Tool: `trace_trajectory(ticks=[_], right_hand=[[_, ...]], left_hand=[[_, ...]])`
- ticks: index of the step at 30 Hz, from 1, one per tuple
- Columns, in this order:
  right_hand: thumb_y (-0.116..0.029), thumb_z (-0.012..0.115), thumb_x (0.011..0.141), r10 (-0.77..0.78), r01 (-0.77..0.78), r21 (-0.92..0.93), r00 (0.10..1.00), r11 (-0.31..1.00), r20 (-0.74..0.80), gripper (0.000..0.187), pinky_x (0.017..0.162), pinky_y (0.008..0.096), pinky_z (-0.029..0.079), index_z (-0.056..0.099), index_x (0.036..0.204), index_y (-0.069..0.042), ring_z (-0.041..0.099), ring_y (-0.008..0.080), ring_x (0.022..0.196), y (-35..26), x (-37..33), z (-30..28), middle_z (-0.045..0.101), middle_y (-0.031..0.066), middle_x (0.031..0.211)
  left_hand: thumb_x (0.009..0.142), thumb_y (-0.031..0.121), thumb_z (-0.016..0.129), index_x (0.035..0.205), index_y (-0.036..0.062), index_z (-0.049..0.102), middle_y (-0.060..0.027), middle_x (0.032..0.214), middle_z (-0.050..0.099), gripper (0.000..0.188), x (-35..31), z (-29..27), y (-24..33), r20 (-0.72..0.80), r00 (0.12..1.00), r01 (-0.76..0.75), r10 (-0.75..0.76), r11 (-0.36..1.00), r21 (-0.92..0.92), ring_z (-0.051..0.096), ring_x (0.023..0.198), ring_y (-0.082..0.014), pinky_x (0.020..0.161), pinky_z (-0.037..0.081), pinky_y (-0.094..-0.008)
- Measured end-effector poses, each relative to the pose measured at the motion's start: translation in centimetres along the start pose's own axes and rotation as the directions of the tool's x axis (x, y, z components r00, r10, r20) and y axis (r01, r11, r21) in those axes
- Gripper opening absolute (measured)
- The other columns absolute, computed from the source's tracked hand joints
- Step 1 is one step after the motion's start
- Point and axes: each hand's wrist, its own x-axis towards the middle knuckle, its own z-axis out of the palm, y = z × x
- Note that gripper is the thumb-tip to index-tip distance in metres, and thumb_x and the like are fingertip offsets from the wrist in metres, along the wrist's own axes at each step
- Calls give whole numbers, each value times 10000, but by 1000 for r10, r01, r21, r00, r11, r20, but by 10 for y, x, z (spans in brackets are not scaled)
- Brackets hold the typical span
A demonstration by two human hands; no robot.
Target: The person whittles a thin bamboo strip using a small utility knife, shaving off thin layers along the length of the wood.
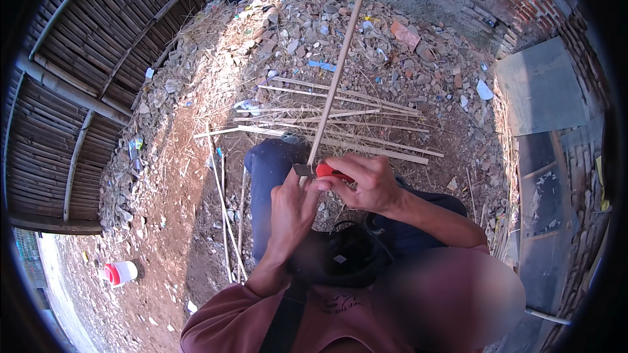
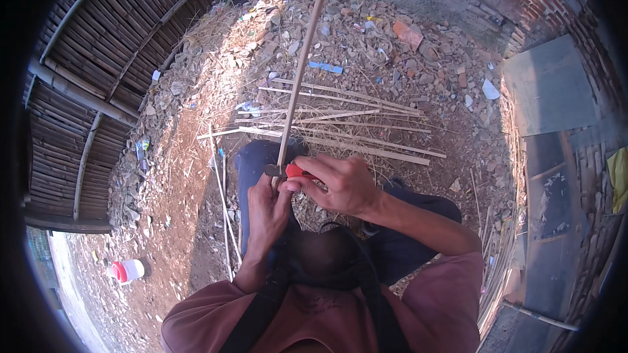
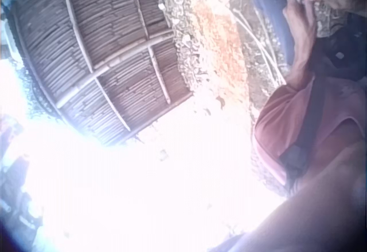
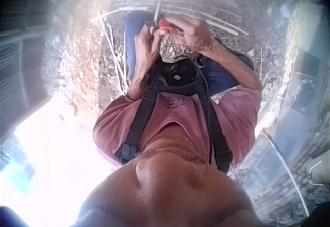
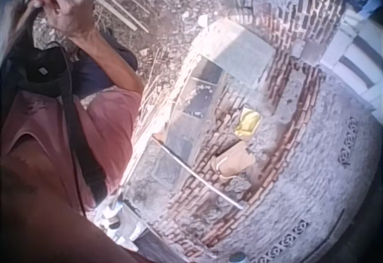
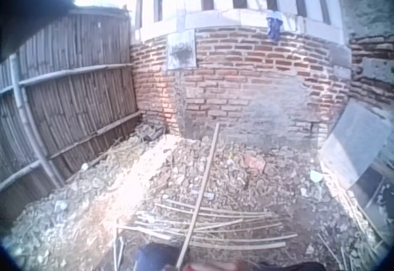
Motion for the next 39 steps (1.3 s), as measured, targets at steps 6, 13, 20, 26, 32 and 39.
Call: trace_trajectory(ticks=[6,13,20,26,32,39], right_hand=[[-264,832,928,19,-18,12,996,1000,-92,278,527,330,556,762,1097,-54,739,222,649,6,16,-13,774,81,887],[-236,833,942,62,-67,-20,981,998,-185,275,569,322,581,761,1086,-12,756,195,684,30,41,-48,796,116,924],[-249,806,972,121,-145,-70,955,987,-271,269,578,334,557,783,1088,-8,740,201,666,44,53,-72,787,123,867],[-332,758,1022,205,-236,-42,907,971,-368,337,534,297,449,789,1124,-12,617,102,598,93,84,-110,748,81,767],[-409,688,1061,372,-347,147,785,926,-496,429,552,260,449,788,1067,8,572,75,605,164,117,-158,752,41,823],[-399,666,1045,798,-358,-748,478,558,367,371,751,402,539,747,1076,-39,697,296,768,165,60,-171,761,106,909]], left_hand=[[1030,344,745,946,-2,561,-143,658,618,401,0,1,-4,31,999,17,-20,997,77,664,595,-373,583,496,-389],[1041,320,731,920,6,536,-158,616,558,389,-7,9,-10,81,997,0,-8,996,93,623,566,-402,550,469,-416],[1037,283,741,901,3,538,-138,590,545,372,-9,16,-14,107,994,9,-17,998,70,603,517,-331,533,448,-384],[1039,290,737,949,0,556,-138,605,568,354,-18,14,-20,158,986,27,-44,994,108,620,537,-344,544,457,-395],[1039,314,736,973,-5,556,-145,624,581,372,-19,16,-25,184,982,20,-39,995,102,643,559,-331,555,469,-386],[1043,224,731,985,26,518,-45,604,552,296,-9,7,-23,168,979,123,-115,992,-37,488,539,-105,523,403,-327]])
